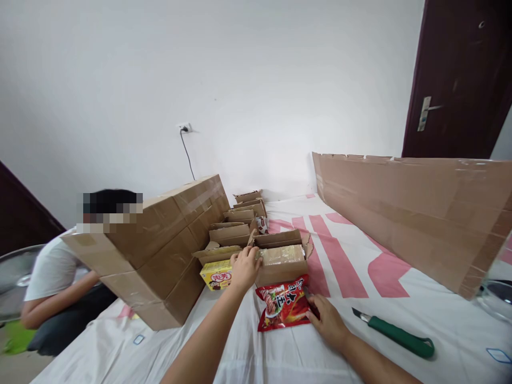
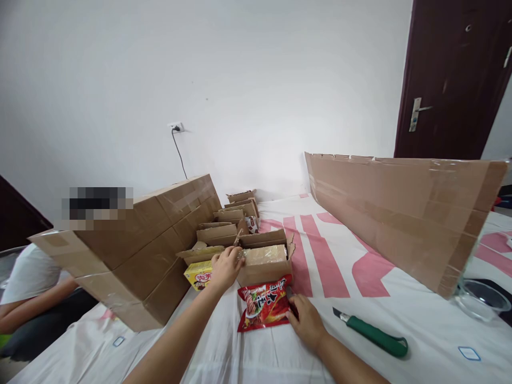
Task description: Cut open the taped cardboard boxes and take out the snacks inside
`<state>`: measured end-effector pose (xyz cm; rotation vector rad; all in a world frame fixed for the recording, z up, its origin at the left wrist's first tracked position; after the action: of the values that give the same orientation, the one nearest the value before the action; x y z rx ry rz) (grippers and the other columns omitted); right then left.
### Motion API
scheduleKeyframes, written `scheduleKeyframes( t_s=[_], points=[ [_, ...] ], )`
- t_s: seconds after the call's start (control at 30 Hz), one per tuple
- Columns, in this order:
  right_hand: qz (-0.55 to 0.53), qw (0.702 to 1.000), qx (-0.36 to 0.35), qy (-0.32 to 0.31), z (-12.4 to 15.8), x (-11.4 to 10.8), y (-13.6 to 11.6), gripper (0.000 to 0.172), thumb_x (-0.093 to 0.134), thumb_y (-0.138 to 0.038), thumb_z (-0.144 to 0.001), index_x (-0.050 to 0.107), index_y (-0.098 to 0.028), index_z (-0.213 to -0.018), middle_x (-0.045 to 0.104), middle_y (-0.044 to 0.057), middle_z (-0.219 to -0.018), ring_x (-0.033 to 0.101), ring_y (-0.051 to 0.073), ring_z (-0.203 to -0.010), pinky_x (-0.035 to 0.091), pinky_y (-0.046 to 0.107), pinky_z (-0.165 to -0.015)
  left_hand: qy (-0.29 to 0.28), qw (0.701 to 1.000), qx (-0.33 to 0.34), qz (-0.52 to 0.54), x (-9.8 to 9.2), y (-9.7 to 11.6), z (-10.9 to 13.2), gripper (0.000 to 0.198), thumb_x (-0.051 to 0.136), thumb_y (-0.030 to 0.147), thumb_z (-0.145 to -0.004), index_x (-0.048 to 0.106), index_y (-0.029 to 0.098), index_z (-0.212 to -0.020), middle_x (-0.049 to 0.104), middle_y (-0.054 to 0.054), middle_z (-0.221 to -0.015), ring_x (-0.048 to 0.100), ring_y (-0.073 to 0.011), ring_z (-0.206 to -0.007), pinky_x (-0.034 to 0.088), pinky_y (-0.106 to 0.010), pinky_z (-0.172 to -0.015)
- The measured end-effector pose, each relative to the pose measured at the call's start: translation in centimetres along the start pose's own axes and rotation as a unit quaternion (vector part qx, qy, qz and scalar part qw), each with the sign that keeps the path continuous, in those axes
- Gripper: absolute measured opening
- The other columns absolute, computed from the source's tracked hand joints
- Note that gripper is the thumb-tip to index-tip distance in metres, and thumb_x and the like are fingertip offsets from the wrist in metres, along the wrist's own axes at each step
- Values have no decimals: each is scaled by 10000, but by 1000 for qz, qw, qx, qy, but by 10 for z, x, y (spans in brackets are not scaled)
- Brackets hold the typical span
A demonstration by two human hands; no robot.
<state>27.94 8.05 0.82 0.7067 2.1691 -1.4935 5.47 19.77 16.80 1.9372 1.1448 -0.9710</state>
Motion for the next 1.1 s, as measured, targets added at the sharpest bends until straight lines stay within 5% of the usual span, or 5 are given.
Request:
scheduleKeyframes(
  t_s=[0.13,0.27,0.37,0.63,1.1],
  points=[
    [6,1000,-3,0,0,1,1,177,524,-239,-838,580,-193,-1000,634,88,-1009,583,234,-959,456,362,-869,-36,995,85,-31,-4,11,-15,285,560,199,-838,613,223,-1117,553,-136,-1322,433,-321,-1271,231,-530,-1082],
    [11,1000,-3,7,0,2,3,166,514,-236,-836,580,-184,-979,634,93,-993,588,237,-948,462,364,-856,-125,978,160,-44,5,18,-27,93,590,221,-860,666,178,-891,679,-83,-1041,572,-233,-1095,376,-445,-1018],
    [13,1000,-4,10,0,3,3,173,518,-242,-834,582,-183,-984,636,92,-994,592,238,-947,465,366,-855,-167,970,170,-55,14,19,-32,175,576,313,-895,649,155,-914,671,-56,-1006,615,-192,-977,460,-439,-936],
    [15,1000,-6,14,1,1,1,154,514,-245,-839,581,-186,-964,640,95,-982,597,241,-936,473,370,-843,-196,971,124,-52,22,16,-41,244,571,332,-902,615,161,-1070,637,-75,-1112,623,-190,-969,522,-410,-863],
    [14,999,-22,30,0,3,3,172,522,-246,-834,579,-195,-989,640,89,-997,596,239,-945,481,372,-857,-146,989,13,36,2,4,-52,257,561,343,-908,604,156,-1079,644,-60,-1067,634,-178,-912,540,-391,-808]
  ],
)
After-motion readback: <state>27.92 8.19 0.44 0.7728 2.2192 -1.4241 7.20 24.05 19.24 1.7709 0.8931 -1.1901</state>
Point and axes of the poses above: each hand's wrist, its own z-axis away from the middle knuckle, its own x-axis out of the palm, y = z × x, the point moved 5 cm from there along -z, towards the middle knuckle
